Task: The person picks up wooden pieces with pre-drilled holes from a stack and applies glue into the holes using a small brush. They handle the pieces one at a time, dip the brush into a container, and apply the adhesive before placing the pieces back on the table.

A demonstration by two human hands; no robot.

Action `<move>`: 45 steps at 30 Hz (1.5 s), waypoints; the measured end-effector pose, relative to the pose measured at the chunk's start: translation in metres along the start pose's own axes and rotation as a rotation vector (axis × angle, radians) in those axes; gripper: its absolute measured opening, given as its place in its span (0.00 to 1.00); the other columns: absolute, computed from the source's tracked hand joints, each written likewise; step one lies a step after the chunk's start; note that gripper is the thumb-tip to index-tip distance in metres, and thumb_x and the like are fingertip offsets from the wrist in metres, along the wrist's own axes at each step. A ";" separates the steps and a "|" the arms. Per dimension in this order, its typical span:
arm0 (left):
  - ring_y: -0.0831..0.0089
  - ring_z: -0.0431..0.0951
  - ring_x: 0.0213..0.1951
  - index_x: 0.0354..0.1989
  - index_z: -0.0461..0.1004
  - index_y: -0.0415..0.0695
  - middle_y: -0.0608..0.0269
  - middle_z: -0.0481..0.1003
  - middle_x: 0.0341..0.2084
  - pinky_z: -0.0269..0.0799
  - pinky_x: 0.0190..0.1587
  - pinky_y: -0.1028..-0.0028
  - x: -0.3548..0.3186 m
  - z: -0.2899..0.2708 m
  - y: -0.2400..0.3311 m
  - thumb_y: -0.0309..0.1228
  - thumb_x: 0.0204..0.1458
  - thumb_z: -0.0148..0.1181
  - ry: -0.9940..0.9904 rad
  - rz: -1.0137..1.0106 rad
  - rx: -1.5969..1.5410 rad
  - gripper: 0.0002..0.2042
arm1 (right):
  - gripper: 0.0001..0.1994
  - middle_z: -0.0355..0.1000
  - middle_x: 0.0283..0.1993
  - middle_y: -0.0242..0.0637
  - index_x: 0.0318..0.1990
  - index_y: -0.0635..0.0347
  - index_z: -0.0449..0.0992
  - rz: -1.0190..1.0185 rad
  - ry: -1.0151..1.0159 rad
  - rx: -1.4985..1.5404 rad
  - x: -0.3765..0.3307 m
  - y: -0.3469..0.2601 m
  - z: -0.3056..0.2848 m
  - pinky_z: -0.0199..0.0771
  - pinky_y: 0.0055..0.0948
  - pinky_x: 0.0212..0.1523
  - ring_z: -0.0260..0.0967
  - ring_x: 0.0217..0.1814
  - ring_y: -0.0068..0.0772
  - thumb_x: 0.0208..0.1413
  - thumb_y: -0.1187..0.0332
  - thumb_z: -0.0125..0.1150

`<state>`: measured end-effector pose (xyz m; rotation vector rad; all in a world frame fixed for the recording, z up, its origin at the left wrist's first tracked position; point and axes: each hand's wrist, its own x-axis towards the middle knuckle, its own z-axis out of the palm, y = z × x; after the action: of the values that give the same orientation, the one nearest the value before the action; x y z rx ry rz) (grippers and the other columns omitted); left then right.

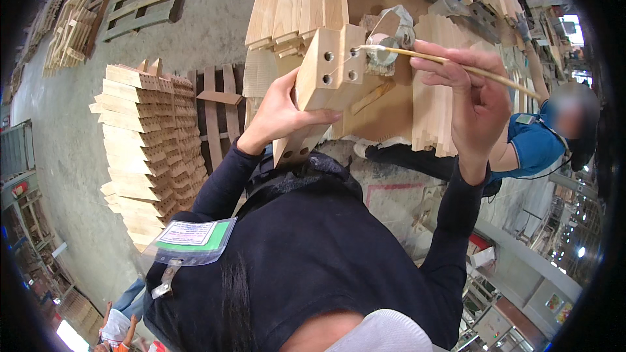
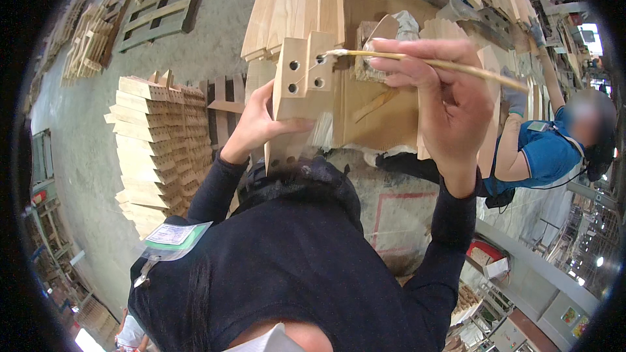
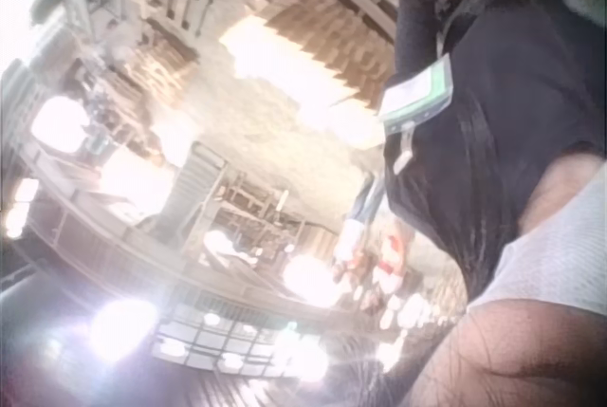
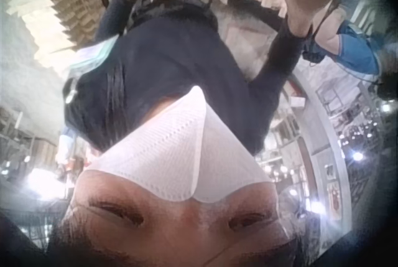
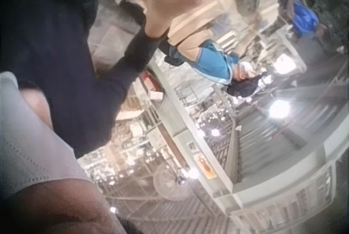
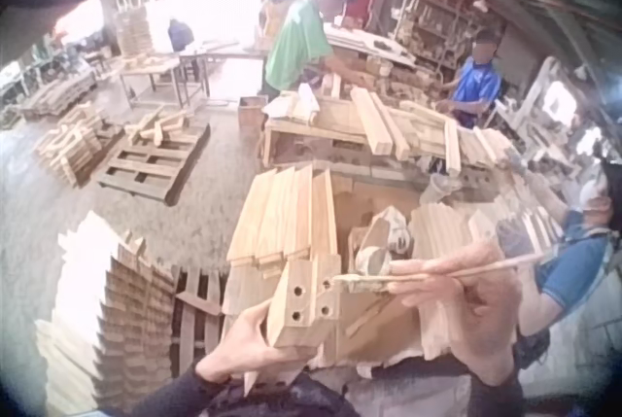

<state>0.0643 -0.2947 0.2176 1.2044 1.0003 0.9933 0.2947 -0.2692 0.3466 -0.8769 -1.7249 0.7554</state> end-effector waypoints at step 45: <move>0.71 0.74 0.51 0.58 0.66 0.42 0.58 0.74 0.51 0.70 0.51 0.73 0.056 -0.117 -0.043 0.41 0.63 0.51 0.139 -0.164 -0.617 0.20 | 0.26 0.75 0.41 0.46 0.51 0.70 0.70 0.338 0.085 -0.343 0.048 0.135 0.079 0.74 0.34 0.45 0.74 0.42 0.38 0.51 0.58 0.67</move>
<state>-0.0312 -0.2147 0.1604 0.5418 0.7961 1.1524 0.2365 -0.1623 0.2370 -1.4420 -1.6766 0.6352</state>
